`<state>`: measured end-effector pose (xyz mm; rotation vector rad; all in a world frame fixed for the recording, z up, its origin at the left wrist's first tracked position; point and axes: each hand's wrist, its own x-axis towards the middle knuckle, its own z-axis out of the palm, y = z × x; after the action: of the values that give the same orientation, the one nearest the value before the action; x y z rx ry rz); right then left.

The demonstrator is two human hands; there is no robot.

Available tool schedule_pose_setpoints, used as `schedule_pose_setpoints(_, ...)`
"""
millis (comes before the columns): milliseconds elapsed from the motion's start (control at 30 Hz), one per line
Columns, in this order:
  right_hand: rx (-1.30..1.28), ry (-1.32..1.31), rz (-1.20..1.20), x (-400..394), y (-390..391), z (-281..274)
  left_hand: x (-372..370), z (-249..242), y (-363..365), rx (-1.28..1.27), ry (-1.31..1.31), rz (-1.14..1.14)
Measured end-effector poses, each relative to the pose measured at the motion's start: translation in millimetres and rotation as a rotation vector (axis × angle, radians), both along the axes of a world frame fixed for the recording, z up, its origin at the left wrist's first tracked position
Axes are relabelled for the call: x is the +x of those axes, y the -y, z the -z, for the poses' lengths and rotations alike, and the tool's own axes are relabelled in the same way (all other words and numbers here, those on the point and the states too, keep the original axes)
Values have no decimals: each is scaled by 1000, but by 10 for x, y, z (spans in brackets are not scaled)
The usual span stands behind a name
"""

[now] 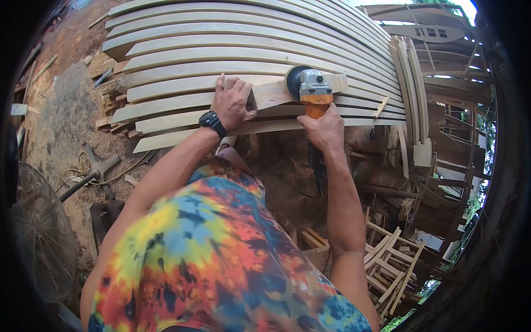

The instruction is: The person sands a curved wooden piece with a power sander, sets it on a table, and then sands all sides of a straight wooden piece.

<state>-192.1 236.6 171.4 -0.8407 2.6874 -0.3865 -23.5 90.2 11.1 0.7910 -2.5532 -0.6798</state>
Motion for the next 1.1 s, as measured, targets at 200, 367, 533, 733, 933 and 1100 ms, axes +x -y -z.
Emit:
schedule_pose_setpoints(200, 4, -42, -66, 148, 14, -40, -3, -5, -4, 9, -2, 2)
schedule_pose_setpoints(367, -5, -82, -70, 127, 0, -11, -16, 14, -9, -2, -2, 0)
schedule_pose_setpoints(533, 15, -60, -77, 195, 32, -12, 8, -3, 1, 6, -5, 3)
schedule_pose_setpoints(733, 12, -92, -67, 185, 32, -8, -7, 1, -6, 11, -3, -5)
schedule_pose_setpoints(933, -31, -51, -29, 191, -72, -44, -2, 16, -1, 9, -7, 2)
schedule_pose_setpoints(1100, -42, -44, -61, 246, -155, -16, -3, -41, -11, 38, 9, 14)
